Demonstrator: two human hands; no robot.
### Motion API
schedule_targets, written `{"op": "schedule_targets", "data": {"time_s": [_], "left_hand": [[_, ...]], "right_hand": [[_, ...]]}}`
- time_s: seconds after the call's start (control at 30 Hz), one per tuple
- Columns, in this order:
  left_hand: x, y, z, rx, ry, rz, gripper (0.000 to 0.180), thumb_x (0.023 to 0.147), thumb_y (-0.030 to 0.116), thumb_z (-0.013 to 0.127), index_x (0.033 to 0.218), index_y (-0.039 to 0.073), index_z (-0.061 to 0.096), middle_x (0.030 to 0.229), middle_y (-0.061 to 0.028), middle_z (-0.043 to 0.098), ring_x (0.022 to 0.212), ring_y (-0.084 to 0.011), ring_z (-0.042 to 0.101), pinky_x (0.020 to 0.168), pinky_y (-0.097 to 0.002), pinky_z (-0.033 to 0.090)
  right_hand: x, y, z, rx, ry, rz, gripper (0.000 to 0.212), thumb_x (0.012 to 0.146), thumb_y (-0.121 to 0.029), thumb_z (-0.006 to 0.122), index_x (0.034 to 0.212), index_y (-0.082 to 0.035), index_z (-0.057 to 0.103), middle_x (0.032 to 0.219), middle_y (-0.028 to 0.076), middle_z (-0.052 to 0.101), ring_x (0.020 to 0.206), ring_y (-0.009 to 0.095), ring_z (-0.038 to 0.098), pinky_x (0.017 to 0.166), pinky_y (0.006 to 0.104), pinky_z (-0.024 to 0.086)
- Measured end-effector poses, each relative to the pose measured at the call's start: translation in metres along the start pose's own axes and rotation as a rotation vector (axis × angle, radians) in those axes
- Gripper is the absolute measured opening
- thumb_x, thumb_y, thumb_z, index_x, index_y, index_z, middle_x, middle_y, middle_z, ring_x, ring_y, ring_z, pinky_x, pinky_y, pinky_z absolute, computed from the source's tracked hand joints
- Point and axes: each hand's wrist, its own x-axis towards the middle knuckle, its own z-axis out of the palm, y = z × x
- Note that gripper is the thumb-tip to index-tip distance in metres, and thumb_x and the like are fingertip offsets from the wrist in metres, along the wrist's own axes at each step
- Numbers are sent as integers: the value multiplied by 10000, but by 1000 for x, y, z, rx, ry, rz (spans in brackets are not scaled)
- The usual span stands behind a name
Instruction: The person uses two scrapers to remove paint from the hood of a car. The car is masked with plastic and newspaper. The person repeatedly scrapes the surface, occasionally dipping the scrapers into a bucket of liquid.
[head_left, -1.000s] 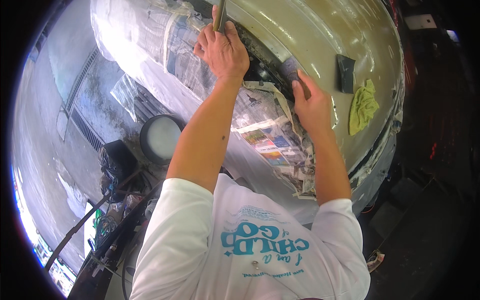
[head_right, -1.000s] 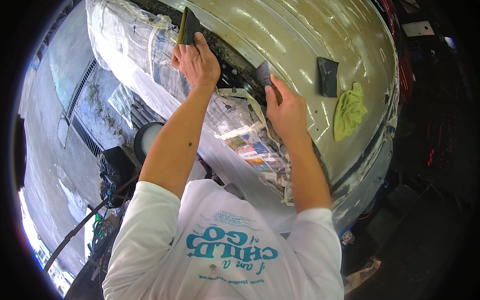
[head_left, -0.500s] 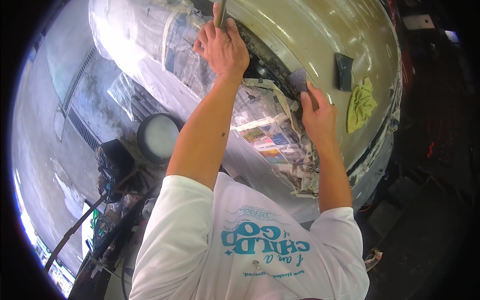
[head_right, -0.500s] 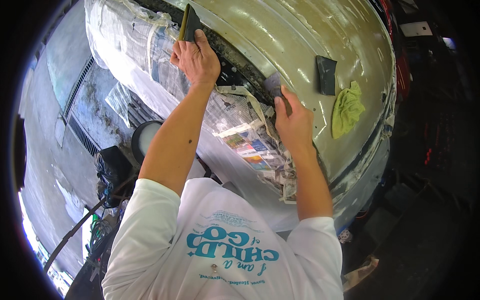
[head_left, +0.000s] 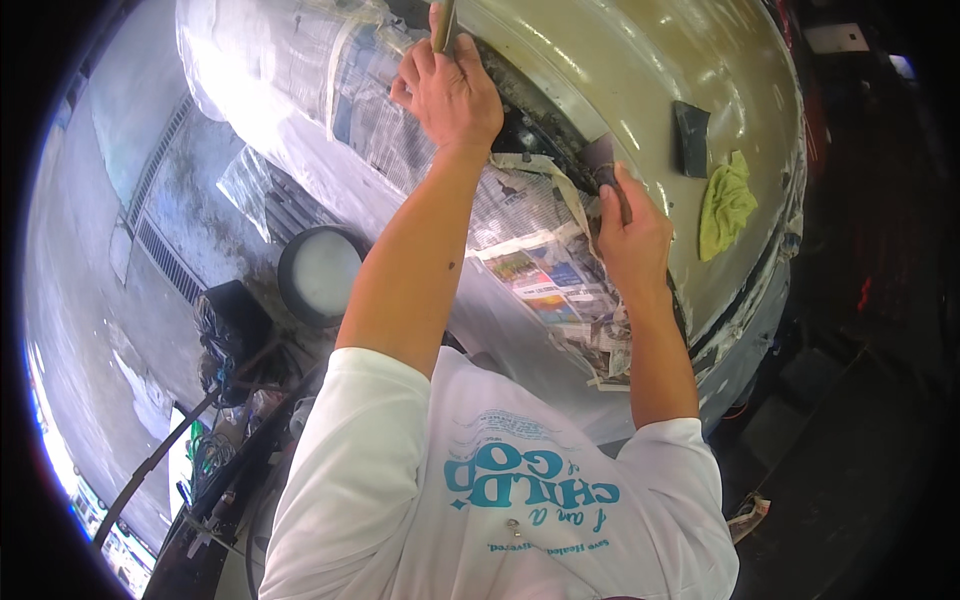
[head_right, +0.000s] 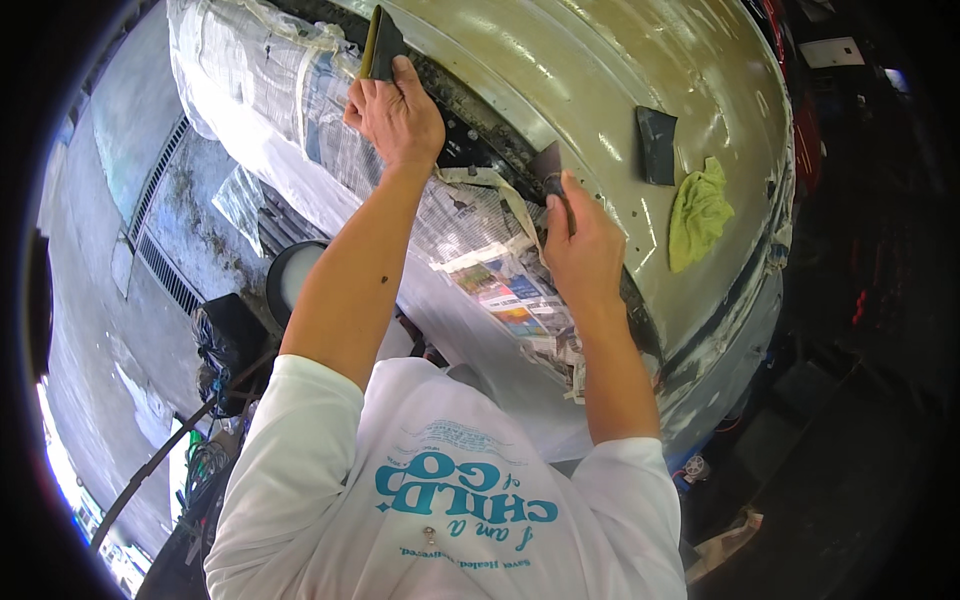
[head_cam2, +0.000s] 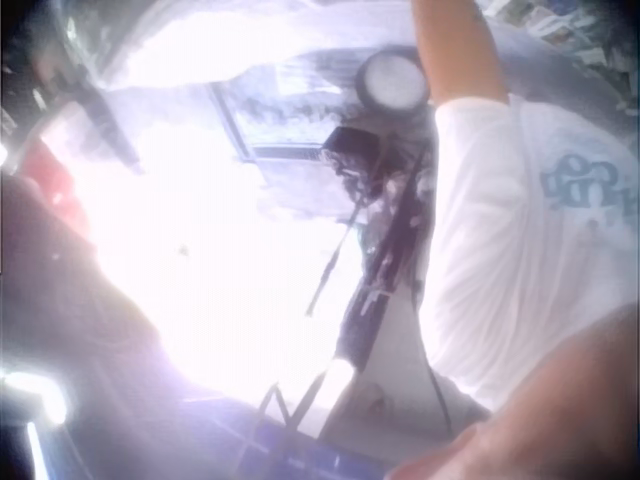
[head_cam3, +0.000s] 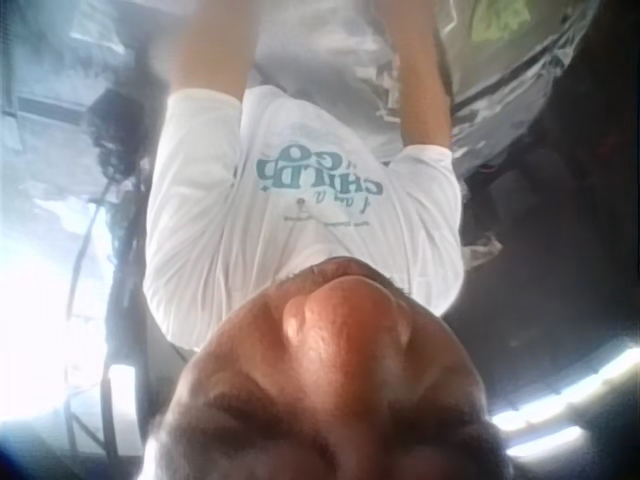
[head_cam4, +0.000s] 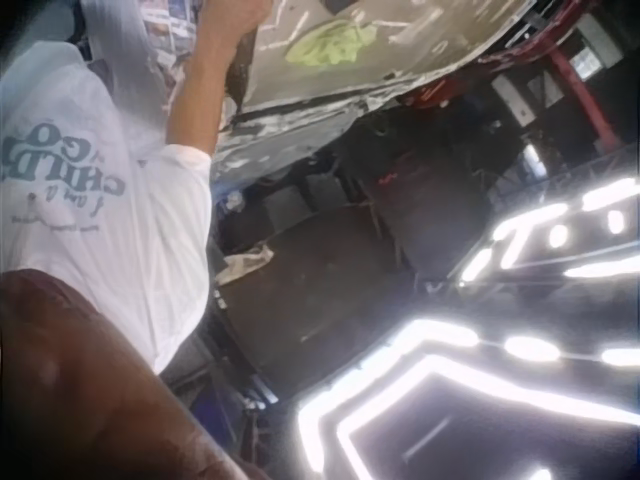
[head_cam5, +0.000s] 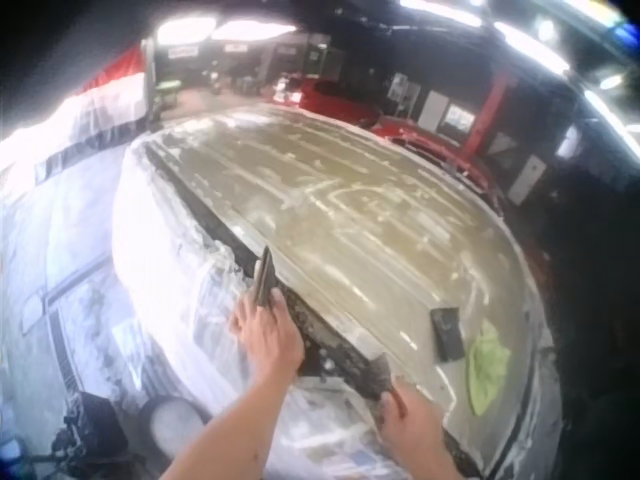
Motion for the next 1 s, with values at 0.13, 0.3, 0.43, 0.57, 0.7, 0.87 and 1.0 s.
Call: {"op": "schedule_targets", "data": {"time_s": [0.13, 0.3, 0.43, 0.57, 0.7, 0.87, 1.0], "left_hand": [[-6, -2, 1, 14, -30, -3, 470, 1143, 346, 453, 1554, 138, 546, 1250, -90, 606, 1342, -304, 489, 1162, -561, 243], [-4, -4, 4, 9, 1, -8, 460, 1142, 356, 451, 1518, 125, 582, 1256, -89, 603, 1346, -306, 489, 1164, -562, 246], [-6, -3, 4, 11, -6, 1, 472, 1139, 357, 454, 1536, 128, 568, 1253, -85, 606, 1340, -305, 497, 1163, -562, 251], [-7, -5, 5, 25, 26, 19, 472, 1136, 349, 456, 1540, 128, 563, 1239, -83, 613, 1322, -303, 507, 1154, -551, 259], [-1, -3, 6, -1, 29, 26, 468, 1139, 348, 450, 1537, 127, 561, 1241, -83, 610, 1321, -304, 503, 1149, -548, 262], [-9, 4, -1, -22, 1, -19, 442, 1159, 420, 424, 1315, 90, 674, 1300, -82, 646, 1328, -328, 490, 1163, -545, 245], [-3, -4, 0, -14, -13, -18, 478, 1158, 440, 409, 1311, 73, 673, 1315, -82, 639, 1324, -327, 490, 1161, -551, 244]], "right_hand": [[15, -21, 11, -17, -44, 67, 340, 1022, -176, 718, 1319, -12, 728, 1189, 255, 768, 1066, 398, 773, 929, 398, 596], [1, -11, 1, -47, -26, 45, 341, 1021, -175, 717, 1324, -18, 727, 1153, 260, 770, 1044, 404, 775, 903, 405, 598], [13, -14, 16, -54, 35, -38, 345, 1024, -184, 714, 1330, -25, 725, 1133, 263, 771, 1009, 402, 778, 889, 402, 600], [-2, -7, -1, -36, 12, 40, 331, 1002, -151, 733, 1301, -9, 728, 1168, 268, 763, 1024, 417, 772, 873, 434, 611], [7, -14, 0, 7, -8, 120, 336, 997, -146, 738, 1302, -4, 729, 1140, 273, 768, 1022, 410, 778, 880, 427, 610], [0, -2, 0, 22, -20, 82, 334, 1000, -155, 736, 1300, -7, 730, 1165, 269, 764, 1040, 422, 770, 897, 432, 611], [10, -7, 1, 1, -12, 44, 331, 1007, -169, 727, 1299, -11, 731, 1196, 268, 756, 1077, 421, 760, 929, 445, 607]]}}
